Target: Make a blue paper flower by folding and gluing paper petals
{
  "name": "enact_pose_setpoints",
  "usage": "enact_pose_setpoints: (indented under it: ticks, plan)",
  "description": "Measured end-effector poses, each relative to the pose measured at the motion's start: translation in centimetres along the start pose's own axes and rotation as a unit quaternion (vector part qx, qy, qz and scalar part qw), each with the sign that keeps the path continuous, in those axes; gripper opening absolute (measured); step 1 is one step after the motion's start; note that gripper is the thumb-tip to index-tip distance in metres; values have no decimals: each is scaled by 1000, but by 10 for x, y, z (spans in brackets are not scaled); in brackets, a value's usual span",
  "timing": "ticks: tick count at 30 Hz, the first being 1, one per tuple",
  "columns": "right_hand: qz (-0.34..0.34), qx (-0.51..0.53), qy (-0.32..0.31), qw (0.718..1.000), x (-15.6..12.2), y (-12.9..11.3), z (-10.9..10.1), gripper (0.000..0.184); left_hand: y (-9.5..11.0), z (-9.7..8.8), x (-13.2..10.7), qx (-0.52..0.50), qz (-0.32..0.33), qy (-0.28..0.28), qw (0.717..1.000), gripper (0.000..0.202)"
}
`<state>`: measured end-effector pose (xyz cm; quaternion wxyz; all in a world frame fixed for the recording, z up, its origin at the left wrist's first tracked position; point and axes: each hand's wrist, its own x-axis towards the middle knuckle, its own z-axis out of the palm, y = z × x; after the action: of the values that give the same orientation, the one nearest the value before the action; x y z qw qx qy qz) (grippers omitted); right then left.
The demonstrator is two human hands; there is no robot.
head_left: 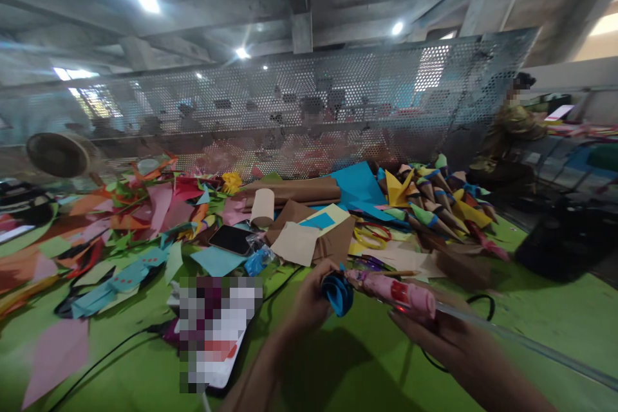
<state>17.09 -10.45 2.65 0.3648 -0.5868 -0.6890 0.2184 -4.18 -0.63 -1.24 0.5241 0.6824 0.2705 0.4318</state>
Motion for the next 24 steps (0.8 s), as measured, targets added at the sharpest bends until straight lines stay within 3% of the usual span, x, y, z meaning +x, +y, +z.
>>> enact_pose_setpoints:
  ticks: [9, 15, 20, 24]
  plan:
    - [-2, -17, 5, 1000, 3, -6, -1, 36, -7, 0, 1, 36, 22, 12, 999, 14]
    - [72, 152, 25, 986, -2, -2, -11, 39, -12, -1, 0, -10, 4, 25, 1000, 20]
    - [138, 178, 156, 962, -18, 24, -43, 42, -18, -1, 0, -69, 1, 55, 996, 21]
    - [197, 105, 241, 944, -33, 65, -79, 43, -23, -5, -3, -96, -34, 47, 994, 27]
